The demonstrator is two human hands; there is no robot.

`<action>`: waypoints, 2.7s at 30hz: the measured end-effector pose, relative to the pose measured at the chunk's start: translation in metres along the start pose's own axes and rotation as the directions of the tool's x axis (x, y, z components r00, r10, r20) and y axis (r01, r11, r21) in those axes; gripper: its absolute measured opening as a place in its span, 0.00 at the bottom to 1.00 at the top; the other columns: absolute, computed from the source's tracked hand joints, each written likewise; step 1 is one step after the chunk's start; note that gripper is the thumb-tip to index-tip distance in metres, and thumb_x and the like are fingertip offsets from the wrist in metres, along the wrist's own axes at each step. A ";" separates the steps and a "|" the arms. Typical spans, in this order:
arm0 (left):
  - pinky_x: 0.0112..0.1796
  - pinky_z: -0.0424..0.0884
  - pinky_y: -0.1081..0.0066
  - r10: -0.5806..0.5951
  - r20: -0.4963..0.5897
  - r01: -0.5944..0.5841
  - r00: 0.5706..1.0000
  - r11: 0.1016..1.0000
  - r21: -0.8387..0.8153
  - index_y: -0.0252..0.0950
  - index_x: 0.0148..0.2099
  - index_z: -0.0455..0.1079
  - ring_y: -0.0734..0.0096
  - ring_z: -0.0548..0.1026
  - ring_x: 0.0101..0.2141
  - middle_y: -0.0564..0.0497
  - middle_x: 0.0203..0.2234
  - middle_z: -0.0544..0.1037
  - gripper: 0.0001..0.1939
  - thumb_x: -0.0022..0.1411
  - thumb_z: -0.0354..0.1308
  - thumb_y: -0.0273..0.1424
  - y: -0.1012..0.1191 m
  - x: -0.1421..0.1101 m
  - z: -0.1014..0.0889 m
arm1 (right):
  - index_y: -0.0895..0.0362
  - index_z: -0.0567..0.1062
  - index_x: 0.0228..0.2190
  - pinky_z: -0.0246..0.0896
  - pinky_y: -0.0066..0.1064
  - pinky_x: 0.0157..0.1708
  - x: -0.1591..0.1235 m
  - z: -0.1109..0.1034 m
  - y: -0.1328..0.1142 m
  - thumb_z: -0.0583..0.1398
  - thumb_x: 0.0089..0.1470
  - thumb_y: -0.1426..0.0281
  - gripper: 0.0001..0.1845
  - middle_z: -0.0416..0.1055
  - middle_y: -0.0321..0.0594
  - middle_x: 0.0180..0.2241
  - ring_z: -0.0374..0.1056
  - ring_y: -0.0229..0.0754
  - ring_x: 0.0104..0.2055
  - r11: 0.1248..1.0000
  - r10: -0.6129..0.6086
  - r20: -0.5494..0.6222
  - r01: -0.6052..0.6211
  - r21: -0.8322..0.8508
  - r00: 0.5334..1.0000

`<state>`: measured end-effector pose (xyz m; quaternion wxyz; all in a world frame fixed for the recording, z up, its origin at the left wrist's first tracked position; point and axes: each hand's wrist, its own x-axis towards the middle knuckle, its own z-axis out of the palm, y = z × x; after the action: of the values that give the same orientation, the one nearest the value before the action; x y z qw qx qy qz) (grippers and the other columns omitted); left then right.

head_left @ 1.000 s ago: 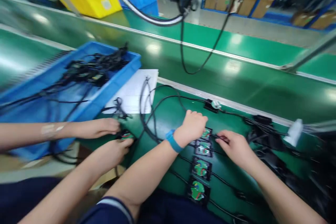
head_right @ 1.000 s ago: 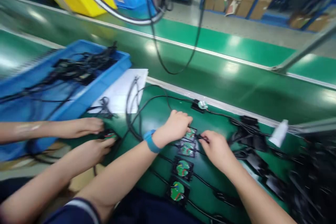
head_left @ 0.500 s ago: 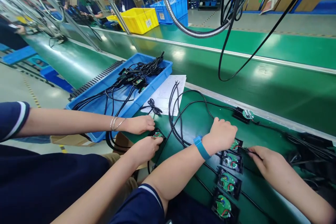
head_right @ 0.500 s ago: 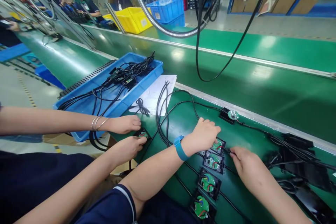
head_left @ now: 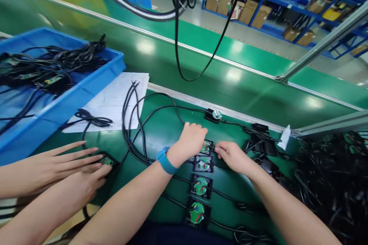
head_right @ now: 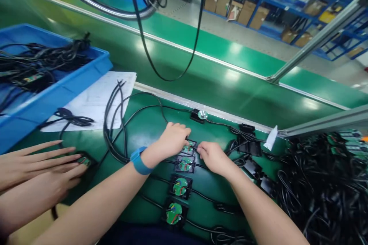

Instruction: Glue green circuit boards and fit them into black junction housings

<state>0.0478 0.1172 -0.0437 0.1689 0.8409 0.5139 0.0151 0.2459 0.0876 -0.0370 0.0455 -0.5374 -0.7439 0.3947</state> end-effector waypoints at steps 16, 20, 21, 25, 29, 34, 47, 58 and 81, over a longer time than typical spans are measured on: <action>0.40 0.58 0.59 -0.011 0.025 0.011 1.000 1.000 -0.003 0.36 0.37 0.70 0.54 0.73 0.41 0.44 0.35 0.77 0.02 0.61 0.59 0.29 0.001 0.001 -0.001 | 0.57 0.80 0.30 0.55 0.35 0.30 0.015 -0.004 -0.039 0.56 0.57 0.75 0.11 0.79 0.51 0.34 0.73 0.52 0.36 0.802 0.178 0.029 -0.128 -0.584 0.984; 0.40 0.58 0.60 -0.024 0.030 0.025 0.999 1.000 -0.017 0.36 0.36 0.70 0.54 0.74 0.41 0.44 0.35 0.77 0.03 0.61 0.59 0.30 0.001 -0.001 -0.003 | 0.59 0.81 0.33 0.60 0.36 0.35 0.014 -0.011 -0.041 0.59 0.56 0.73 0.09 0.79 0.53 0.37 0.74 0.52 0.39 0.825 0.192 0.009 -0.156 -0.543 0.981; 0.40 0.58 0.60 -0.023 0.030 0.023 0.999 0.999 -0.023 0.36 0.37 0.70 0.54 0.74 0.41 0.45 0.35 0.77 0.03 0.62 0.59 0.30 0.001 -0.001 -0.003 | 0.60 0.81 0.36 0.62 0.36 0.37 0.013 -0.012 -0.037 0.60 0.56 0.71 0.10 0.79 0.52 0.38 0.74 0.51 0.40 0.854 0.159 -0.024 -0.150 -0.499 0.987; 0.41 0.58 0.59 -0.008 0.021 0.009 1.000 1.000 -0.027 0.36 0.38 0.70 0.53 0.74 0.42 0.44 0.36 0.77 0.04 0.63 0.59 0.31 0.000 -0.003 -0.004 | 0.59 0.79 0.44 0.63 0.33 0.40 0.013 -0.006 -0.023 0.63 0.57 0.63 0.16 0.78 0.46 0.42 0.73 0.45 0.40 0.960 0.092 -0.176 -0.134 -0.245 0.980; 0.41 0.58 0.59 -0.026 0.034 0.027 0.999 0.999 -0.022 0.36 0.39 0.70 0.52 0.74 0.42 0.43 0.37 0.77 0.05 0.63 0.59 0.32 0.001 -0.003 -0.003 | 0.56 0.80 0.38 0.61 0.30 0.37 0.020 0.009 -0.018 0.66 0.55 0.64 0.11 0.77 0.40 0.36 0.70 0.41 0.36 0.977 0.099 -0.202 -0.133 -0.164 0.974; 0.41 0.59 0.59 -0.019 0.035 0.019 0.999 1.000 -0.006 0.36 0.39 0.70 0.53 0.74 0.43 0.44 0.37 0.77 0.05 0.62 0.60 0.32 0.001 -0.002 -0.003 | 0.58 0.78 0.35 0.58 0.30 0.35 0.021 0.015 -0.017 0.67 0.54 0.64 0.10 0.73 0.41 0.33 0.67 0.41 0.34 0.972 0.025 -0.233 -0.078 -0.223 0.972; 0.42 0.58 0.61 -0.075 0.050 0.072 0.996 0.995 0.070 0.34 0.43 0.68 0.53 0.75 0.42 0.43 0.38 0.79 0.15 0.62 0.62 0.40 0.002 -0.003 -0.015 | 0.54 0.70 0.28 0.49 0.29 0.30 0.030 0.021 -0.017 0.64 0.53 0.68 0.07 0.70 0.36 0.30 0.62 0.39 0.32 0.970 0.162 -0.246 -0.200 -0.140 0.956; 0.41 0.66 0.68 0.061 0.060 -0.045 0.996 0.971 -0.233 0.39 0.41 0.76 0.65 0.77 0.39 0.49 0.38 0.82 0.13 0.69 0.49 0.33 -0.021 -0.038 -0.026 | 0.54 0.71 0.27 0.49 0.28 0.30 0.030 0.019 -0.020 0.66 0.50 0.67 0.09 0.71 0.36 0.29 0.63 0.39 0.32 0.969 0.207 -0.264 -0.234 -0.075 0.942; 0.36 0.58 0.62 0.436 -0.027 -0.396 0.900 0.841 0.368 0.36 0.37 0.71 0.62 0.70 0.32 0.48 0.30 0.73 0.05 0.67 0.56 0.26 -0.043 -0.031 0.005 | 0.55 0.74 0.30 0.55 0.29 0.33 0.030 0.019 -0.023 0.67 0.51 0.65 0.08 0.73 0.38 0.33 0.66 0.40 0.34 0.950 0.235 -0.254 -0.276 -0.143 0.938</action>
<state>-0.0028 0.1062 -0.0570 -0.0207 0.9466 0.3216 0.0050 0.2062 0.0996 -0.0460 0.0333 -0.6743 -0.6889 0.2639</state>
